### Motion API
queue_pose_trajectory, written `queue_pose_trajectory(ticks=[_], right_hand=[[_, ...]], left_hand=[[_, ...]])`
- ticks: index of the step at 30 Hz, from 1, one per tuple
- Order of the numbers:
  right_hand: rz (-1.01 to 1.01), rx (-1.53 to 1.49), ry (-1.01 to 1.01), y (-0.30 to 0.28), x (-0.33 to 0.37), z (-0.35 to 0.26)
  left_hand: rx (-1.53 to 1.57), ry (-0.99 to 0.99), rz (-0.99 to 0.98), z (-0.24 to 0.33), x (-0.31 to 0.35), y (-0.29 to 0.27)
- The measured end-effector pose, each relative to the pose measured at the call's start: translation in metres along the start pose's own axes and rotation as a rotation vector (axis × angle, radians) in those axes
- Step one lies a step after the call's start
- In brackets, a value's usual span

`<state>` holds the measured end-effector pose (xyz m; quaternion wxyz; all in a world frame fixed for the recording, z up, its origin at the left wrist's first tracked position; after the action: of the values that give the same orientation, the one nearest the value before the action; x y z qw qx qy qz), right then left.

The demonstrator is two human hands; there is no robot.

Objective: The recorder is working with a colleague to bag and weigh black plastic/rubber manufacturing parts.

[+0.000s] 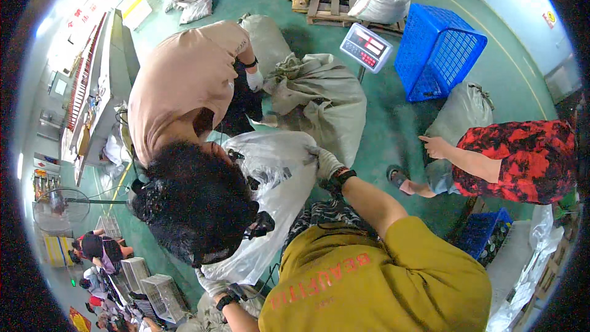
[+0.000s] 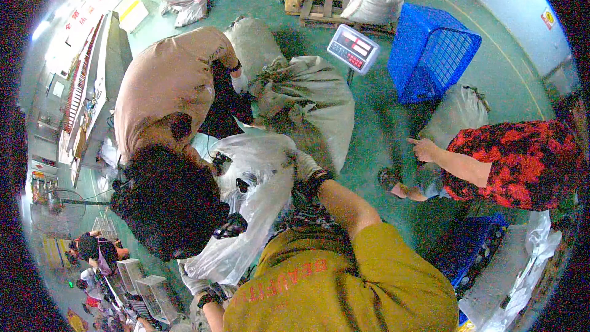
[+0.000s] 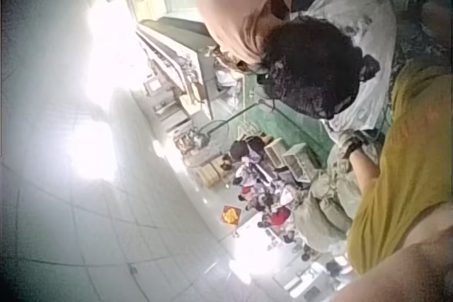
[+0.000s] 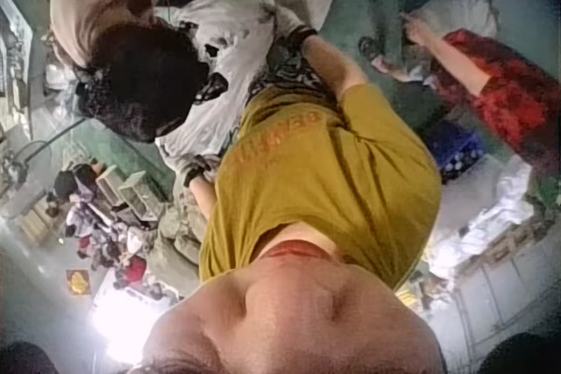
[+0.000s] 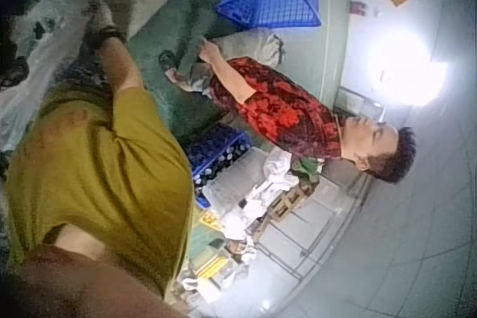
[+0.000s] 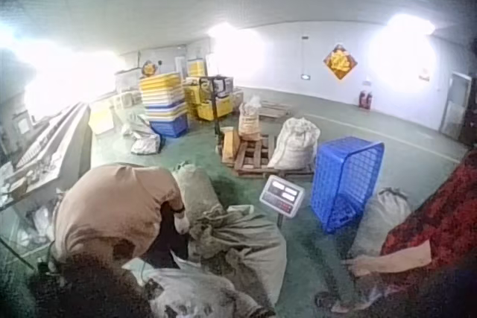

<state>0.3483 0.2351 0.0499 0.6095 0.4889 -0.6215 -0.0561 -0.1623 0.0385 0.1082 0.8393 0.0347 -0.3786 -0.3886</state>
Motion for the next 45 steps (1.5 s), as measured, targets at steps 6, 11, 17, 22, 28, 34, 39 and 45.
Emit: queue_pose_trajectory(ticks=[6, 11, 17, 22, 28, 34, 39, 45], right_hand=[[-0.042, -0.069, -0.025, -0.019, -0.020, -0.005], [-0.091, 0.126, -0.132, -0.005, 0.006, -0.005], [-0.071, -0.065, -0.052, -0.023, -0.005, 0.008], [-0.126, -0.064, -0.018, -0.029, -0.014, 0.009], [-0.195, -0.104, -0.016, -0.016, -0.021, 0.019], [-0.178, 0.282, -0.288, -0.053, -0.047, 0.004], [-0.030, -0.149, 0.001, -0.028, -0.015, 0.012], [-0.065, -0.193, -0.031, -0.059, -0.039, 0.018]], left_hand=[[0.055, -0.032, -0.119, -0.001, -0.006, 0.005], [0.068, -0.088, -0.156, -0.007, -0.002, -0.001], [-0.024, -0.100, -0.090, -0.012, 0.013, 0.027], [0.033, -0.096, -0.055, -0.010, 0.004, 0.004], [0.074, -0.074, -0.086, -0.012, 0.006, -0.005], [0.006, -0.076, -0.111, -0.011, 0.016, 0.036], [0.003, -0.043, -0.061, -0.008, 0.008, 0.009], [0.055, -0.079, -0.151, -0.005, 0.008, 0.026]])
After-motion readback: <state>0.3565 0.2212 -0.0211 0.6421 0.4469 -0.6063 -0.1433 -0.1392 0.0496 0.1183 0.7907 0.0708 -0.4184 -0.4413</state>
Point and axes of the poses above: each hand's wrist, its own x-axis away from the middle knuckle, its own y-axis out of the palm, z = x × y, the point moved 5 cm from there along -x, towards the middle knuckle, and after that the axes turned 1 degree about y, right-handed, at the moved point
